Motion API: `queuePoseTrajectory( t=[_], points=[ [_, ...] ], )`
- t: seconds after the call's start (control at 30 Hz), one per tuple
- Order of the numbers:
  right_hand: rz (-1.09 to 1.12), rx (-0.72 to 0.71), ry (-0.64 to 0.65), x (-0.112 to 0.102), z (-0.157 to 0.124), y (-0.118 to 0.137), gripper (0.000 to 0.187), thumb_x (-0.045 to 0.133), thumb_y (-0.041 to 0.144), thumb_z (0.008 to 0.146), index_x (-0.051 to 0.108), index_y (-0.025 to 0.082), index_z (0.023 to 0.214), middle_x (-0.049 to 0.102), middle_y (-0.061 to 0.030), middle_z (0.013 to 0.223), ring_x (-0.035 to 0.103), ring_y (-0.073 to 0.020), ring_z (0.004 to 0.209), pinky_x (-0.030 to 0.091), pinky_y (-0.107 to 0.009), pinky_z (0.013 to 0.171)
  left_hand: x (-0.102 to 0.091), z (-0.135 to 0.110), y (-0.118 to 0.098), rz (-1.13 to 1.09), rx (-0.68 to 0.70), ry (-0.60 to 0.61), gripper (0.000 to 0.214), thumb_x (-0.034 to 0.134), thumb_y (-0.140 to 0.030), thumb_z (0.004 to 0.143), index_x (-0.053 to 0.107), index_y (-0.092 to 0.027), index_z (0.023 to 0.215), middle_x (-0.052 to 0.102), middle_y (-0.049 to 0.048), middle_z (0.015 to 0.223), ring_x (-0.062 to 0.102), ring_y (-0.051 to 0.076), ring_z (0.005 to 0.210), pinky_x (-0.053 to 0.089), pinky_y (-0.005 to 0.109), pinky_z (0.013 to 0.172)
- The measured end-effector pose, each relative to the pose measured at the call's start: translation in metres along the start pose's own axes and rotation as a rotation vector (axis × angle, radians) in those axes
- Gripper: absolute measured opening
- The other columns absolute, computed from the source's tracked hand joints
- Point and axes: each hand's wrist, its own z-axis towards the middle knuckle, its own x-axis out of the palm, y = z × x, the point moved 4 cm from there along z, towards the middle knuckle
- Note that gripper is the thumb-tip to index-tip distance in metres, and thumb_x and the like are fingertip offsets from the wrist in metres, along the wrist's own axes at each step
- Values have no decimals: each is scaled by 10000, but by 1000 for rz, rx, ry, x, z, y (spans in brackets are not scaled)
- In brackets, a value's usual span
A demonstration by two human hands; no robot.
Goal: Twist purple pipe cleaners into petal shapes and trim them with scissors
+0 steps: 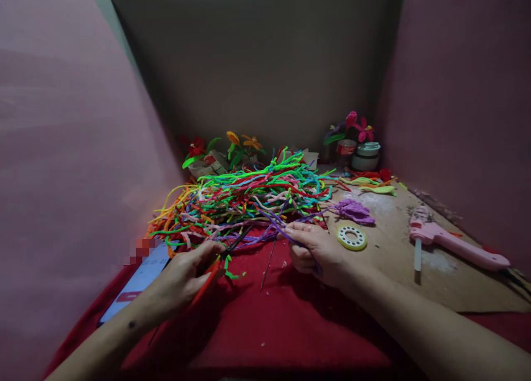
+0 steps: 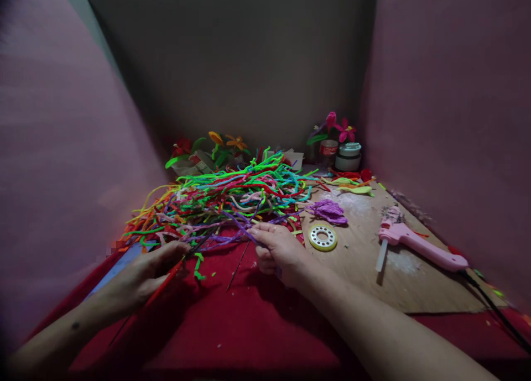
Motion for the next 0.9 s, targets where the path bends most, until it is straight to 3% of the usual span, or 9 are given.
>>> queuePoseTrajectory(
  t=[0.1,0.27,0.57,0.9],
  points=[
    [-26,-9,42,4,-2,1,171,510,347,783,532,180,813,232,129,334,99,-46,300,91,-191,316,8,5,-3,98,58,-84,217,375,-260,846,498,-172,1002,608,35,827,565,127,711,463,212,648],
    [-60,-12,42,7,-5,3,214,502,332,773,600,152,832,224,126,314,114,-48,291,108,-203,319,15,6,-6,221,211,-192,349,290,-123,841,443,-173,1151,564,92,1088,531,173,991,420,320,883],
    [-208,-54,-11,12,-8,3,214,483,315,774,628,162,733,257,105,339,136,-42,298,94,-204,318,21,6,-12,363,226,-162,402,315,-80,808,429,-136,1190,568,114,1069,531,193,972,439,342,878],
    [-299,-79,-2,15,-8,5,174,471,271,783,542,173,657,279,104,359,167,-41,309,112,-203,326,18,3,-18,287,263,-105,465,284,-31,804,391,-174,1233,534,100,1138,497,173,1053,413,329,924]
  ],
)
